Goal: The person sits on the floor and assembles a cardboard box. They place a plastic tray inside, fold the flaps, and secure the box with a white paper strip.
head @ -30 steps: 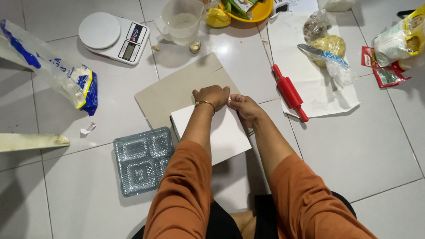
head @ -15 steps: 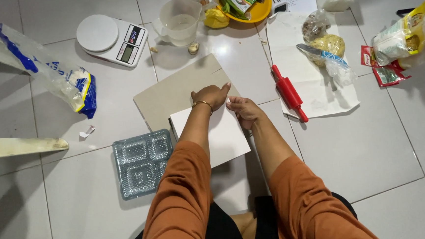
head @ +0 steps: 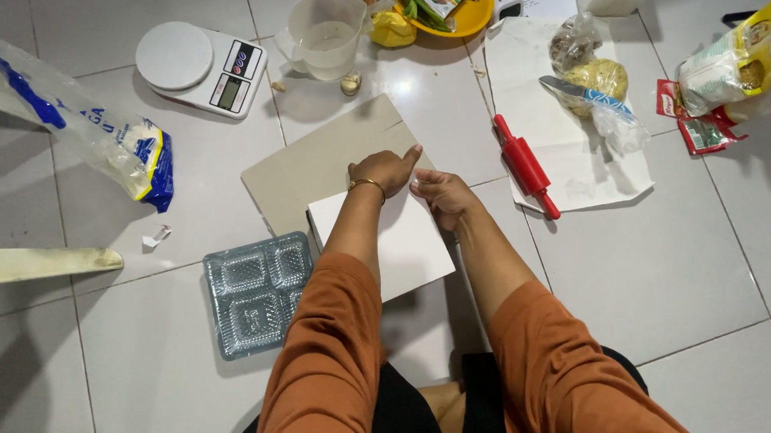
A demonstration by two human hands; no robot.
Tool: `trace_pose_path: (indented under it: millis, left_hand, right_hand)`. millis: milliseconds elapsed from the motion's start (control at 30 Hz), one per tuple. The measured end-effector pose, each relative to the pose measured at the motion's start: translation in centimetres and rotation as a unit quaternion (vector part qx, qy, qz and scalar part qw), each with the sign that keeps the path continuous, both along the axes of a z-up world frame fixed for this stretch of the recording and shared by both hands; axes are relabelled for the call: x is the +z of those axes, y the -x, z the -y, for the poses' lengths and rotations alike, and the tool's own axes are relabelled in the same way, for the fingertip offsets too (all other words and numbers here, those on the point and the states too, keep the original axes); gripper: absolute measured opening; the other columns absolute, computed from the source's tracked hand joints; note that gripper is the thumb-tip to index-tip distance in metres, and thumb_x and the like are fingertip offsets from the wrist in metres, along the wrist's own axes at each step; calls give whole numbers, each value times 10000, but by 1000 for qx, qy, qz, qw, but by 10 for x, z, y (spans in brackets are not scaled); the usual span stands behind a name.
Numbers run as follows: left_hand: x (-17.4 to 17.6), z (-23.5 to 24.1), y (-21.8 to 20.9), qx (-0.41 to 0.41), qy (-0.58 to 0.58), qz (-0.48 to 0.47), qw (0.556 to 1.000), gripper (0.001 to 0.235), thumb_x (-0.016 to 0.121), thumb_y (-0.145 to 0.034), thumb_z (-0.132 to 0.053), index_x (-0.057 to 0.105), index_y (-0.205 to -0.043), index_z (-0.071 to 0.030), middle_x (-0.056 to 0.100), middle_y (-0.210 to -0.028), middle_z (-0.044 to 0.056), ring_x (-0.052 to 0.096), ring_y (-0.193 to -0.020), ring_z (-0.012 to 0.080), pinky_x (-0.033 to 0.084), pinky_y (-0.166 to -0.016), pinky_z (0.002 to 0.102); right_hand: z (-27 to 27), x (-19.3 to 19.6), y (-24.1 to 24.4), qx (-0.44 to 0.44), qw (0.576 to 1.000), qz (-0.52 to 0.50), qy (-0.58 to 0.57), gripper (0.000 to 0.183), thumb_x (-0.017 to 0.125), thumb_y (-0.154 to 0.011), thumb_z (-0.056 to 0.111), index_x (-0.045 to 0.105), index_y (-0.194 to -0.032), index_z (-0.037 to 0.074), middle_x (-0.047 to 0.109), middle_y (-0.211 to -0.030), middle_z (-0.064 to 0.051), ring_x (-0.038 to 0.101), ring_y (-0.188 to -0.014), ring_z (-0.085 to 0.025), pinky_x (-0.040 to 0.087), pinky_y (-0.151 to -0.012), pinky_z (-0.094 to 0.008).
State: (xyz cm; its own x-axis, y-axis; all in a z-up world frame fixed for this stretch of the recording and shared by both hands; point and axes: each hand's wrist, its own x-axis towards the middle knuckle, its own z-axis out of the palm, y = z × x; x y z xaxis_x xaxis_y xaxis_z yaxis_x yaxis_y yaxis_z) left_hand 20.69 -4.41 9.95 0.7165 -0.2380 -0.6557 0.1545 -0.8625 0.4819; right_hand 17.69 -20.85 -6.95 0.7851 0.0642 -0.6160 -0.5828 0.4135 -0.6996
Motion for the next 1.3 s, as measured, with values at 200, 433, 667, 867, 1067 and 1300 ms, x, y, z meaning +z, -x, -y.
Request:
trace_pose_path:
  millis: [200,433,667,867,1067,1300]
  left_hand:
    - [-91,-22,-17,60,56,210,974,504,529,-985,-497,688,-1332,-167,698,-1276,145,614,-1256,400,448,-1065,559]
    - [-130,-147,56,408,118,261,867,353,510,-954,-225,728,-1231,-218,732,-1225,48,621,-1251,296,474,-1085,433]
    - [-184,-138,90,425,184,151,873,432,520,-937,-104,704,-1310,-220,732,-1268,36,700,-1126,241,572,-936,376]
    - [-186,-120,84,477,296,77,824,330,621,-968,-116,742,-1263,-201,766,-1149,90,765,-827,234,647,-660,278]
    - [-220,-115,82,479,366,60,796,291,738,-930,-138,753,-1221,-149,754,-1149,90,748,-883,198,663,-736,286]
    - [-243,-114,81,455,343,107,815,212,727,-905,-121,785,-1106,-158,744,-873,45,696,-592,149,665,-603,281]
  right_hand:
    - [-4,15,4,46,990,30,131,599,771,-908,34,561,-1467,82,705,-1195,-181,639,-1257,-312,405,-1133,-476]
    - [-46,32,-7,75,706,439,550,549,895,-822,283,693,-1309,129,594,-1173,-106,615,-1104,-337,519,-949,-465]
    - [-142,72,10,413,528,418,613,874,601,-821,813,599,-1442,198,674,-1308,-144,568,-1321,-370,363,-1119,-625]
    - [-144,47,-12,458,548,354,604,722,601,-738,787,741,-1150,210,762,-1027,-87,723,-1030,-322,497,-967,-521]
    - [-140,51,-5,394,569,412,593,422,629,-775,580,759,-874,191,702,-829,-66,727,-855,-309,537,-818,-450]
    - [-140,72,4,380,579,427,582,367,610,-827,486,751,-897,154,708,-847,-96,721,-870,-311,506,-863,-455]
